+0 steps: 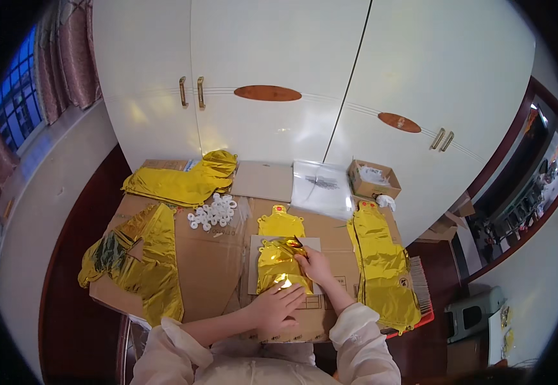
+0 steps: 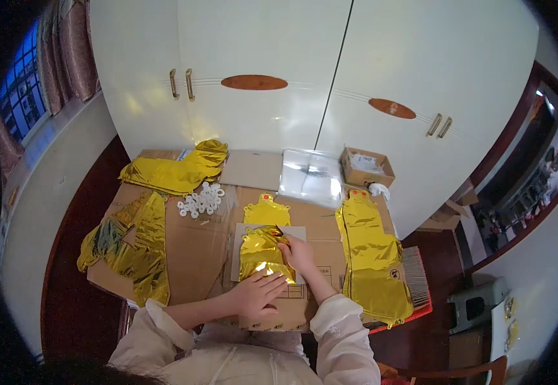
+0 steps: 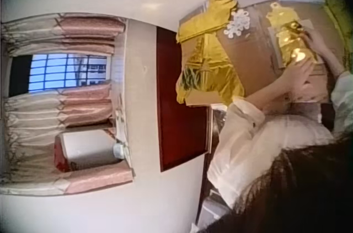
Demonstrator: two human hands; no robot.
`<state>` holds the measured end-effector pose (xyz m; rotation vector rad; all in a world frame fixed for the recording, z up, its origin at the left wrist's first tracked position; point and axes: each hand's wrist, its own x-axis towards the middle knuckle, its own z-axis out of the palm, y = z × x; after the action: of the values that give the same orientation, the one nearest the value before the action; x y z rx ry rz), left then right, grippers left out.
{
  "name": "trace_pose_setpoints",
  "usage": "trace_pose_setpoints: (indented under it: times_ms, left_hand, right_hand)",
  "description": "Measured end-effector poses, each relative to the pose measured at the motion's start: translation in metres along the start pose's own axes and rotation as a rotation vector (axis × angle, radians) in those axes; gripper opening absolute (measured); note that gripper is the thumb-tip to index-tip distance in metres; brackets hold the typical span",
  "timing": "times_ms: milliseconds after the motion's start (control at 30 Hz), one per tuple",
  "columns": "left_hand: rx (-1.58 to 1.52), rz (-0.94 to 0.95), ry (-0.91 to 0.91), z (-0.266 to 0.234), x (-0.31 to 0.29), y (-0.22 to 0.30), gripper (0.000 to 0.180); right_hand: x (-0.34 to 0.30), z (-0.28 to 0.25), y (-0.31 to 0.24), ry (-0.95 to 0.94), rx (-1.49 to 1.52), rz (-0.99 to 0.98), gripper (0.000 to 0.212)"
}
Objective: Folding gold metallic bags and placing them into cardboard boxes.
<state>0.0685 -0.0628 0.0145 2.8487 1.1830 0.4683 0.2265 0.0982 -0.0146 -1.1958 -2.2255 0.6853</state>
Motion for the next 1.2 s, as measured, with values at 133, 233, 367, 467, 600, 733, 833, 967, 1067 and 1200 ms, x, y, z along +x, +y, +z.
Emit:
trace_pose_setpoints:
  times_ms: [133, 233, 367, 467, 600, 733, 833, 967, 1067, 1200]
  left_hand:
    - [0.027, -0.023, -0.01, 0.012, -0.003, -0.011, 0.076]
    - [0.03, -0.03, -0.007, 0.016, -0.004, -0.014, 0.079]
    - [0.048, -0.078, -0.06, 0.008, -0.002, -0.012, 0.08]
    - [0.018, -0.113, -0.049, 0.013, -0.003, -0.013, 0.079]
    - [0.019, -0.116, -0.051, 0.013, -0.002, -0.012, 0.081]
    - [0.024, -0.123, -0.078, 0.012, -0.002, -0.012, 0.082]
    - [0.038, -0.117, -0.079, 0.013, -0.002, -0.014, 0.084]
    - [0.029, -0.13, -0.044, 0.014, -0.002, -0.013, 0.089]
    - [0.027, -0.12, -0.05, 0.016, -0.003, -0.014, 0.093]
    - [0.036, -0.12, -0.059, 0.013, -0.002, -0.013, 0.096]
  right_hand:
    - [0.001, 0.0, 0.0, 0.005, -0.02, -0.013, 0.029]
    - [0.001, 0.0, -0.001, -0.018, -0.059, 0.013, 0.028]
    - [0.001, -0.001, -0.002, -0.012, -0.004, 0.001, 0.028]
    - [0.001, 0.001, 0.002, 0.004, 0.118, -0.007, 0.044]
    - [-0.013, -0.011, 0.016, 0.066, 0.266, -0.1, 0.084]
    - [-0.041, -0.048, 0.008, -0.215, -0.084, -0.38, 0.105]
    - [-0.045, -0.046, 0.011, -0.277, -0.129, -0.321, 0.111]
    - [-0.038, -0.045, 0.019, -0.26, -0.132, -0.306, 0.094]
    - [-0.028, -0.039, 0.027, -0.234, -0.218, -0.306, 0.078]
    - [-0.015, -0.033, 0.025, -0.197, -0.36, -0.273, 0.065]
